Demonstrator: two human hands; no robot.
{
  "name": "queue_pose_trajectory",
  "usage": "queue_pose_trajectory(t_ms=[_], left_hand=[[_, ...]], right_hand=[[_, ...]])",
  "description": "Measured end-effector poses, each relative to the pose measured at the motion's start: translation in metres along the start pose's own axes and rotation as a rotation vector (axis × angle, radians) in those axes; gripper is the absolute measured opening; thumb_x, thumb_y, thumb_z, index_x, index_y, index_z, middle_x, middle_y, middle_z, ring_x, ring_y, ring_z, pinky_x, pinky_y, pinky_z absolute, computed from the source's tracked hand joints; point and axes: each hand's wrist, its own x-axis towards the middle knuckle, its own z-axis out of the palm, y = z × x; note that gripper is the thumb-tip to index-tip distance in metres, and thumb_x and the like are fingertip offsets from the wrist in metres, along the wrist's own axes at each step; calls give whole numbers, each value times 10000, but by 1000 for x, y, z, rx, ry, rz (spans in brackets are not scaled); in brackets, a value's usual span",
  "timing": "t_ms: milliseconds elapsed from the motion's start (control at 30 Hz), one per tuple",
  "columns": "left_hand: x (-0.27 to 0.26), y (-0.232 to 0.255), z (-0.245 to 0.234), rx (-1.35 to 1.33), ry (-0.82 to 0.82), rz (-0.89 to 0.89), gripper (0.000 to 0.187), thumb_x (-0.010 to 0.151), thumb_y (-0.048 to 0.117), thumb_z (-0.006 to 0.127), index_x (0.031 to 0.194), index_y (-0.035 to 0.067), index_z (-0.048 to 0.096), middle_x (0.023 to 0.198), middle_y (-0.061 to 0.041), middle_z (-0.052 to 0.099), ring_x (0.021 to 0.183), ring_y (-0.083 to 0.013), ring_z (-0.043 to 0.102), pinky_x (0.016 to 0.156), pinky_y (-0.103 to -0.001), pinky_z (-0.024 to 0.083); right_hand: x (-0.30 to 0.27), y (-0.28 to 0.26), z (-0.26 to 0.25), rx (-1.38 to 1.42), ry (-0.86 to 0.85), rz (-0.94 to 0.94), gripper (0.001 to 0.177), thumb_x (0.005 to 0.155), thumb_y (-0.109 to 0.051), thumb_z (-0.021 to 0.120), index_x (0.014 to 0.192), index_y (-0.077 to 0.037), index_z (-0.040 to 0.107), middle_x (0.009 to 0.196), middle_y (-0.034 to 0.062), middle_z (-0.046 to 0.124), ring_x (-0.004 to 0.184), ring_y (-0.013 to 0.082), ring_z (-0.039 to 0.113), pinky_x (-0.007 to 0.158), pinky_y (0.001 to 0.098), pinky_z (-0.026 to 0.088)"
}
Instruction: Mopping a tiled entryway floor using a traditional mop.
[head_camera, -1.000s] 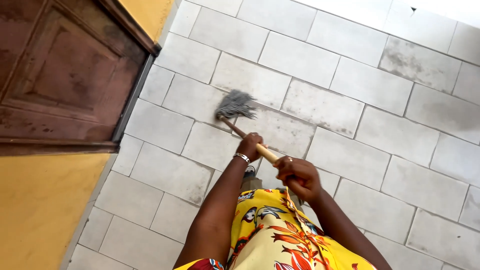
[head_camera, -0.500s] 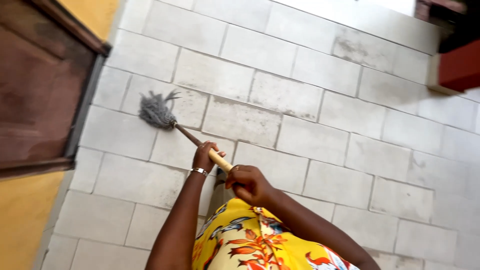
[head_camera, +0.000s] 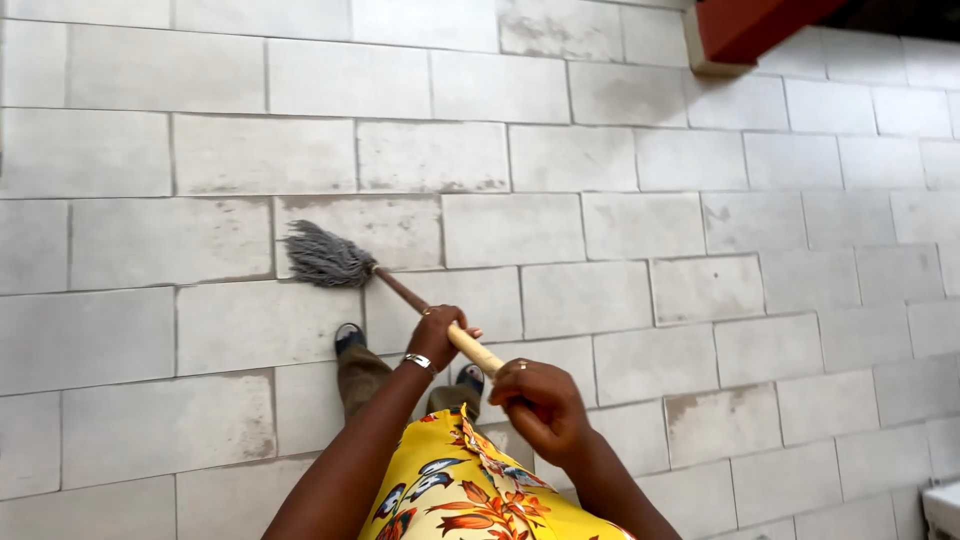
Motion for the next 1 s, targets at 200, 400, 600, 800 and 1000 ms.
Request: queue_pose_trajectory(t_ms=[200, 400, 600, 800, 1000], left_hand=[[8, 74, 106, 80, -208, 72, 367, 761, 373, 865, 804, 84, 645, 862, -97, 684, 835, -305, 676, 770, -437, 560], [10, 111, 174, 148, -382, 74, 392, 720, 388, 899, 864, 84, 698, 970, -94, 723, 924, -306, 696, 807, -430, 563], [2, 112, 212, 237, -630, 189, 399, 736, 453, 869, 931, 140, 716, 1003, -78, 747, 973, -299, 708, 857, -423, 562], [-18, 94, 199, 339, -695, 349, 402, 786, 520, 823, 901, 145, 734, 1006, -65, 726, 970, -302, 698, 856, -433, 546], [-41, 39, 142, 267, -565, 365, 308, 803, 423, 824, 844, 136, 721, 962, -56, 739, 951, -281, 710, 836, -403, 570]], right_hand=[[-85, -5, -52, -51, 227, 61, 165, 792, 109, 575, 904, 17, 655, 831, 126, 678, 780, 258, 674, 735, 339, 544], [-132, 2, -62, -250, 313, 145, 206, 750, 112, 571, 889, -6, 666, 777, 112, 644, 688, 238, 624, 619, 326, 482], [-158, 11, -48, -370, 426, 218, 185, 781, 89, 597, 899, -26, 680, 738, 80, 630, 642, 207, 573, 577, 320, 451], [-169, 12, -22, -286, 558, 354, 131, 821, 58, 608, 868, -25, 699, 697, 68, 661, 520, 150, 521, 524, 273, 410], [-142, -7, 33, -193, 479, 88, 130, 826, 67, 585, 886, -12, 670, 783, 82, 683, 663, 168, 641, 683, 279, 509]])
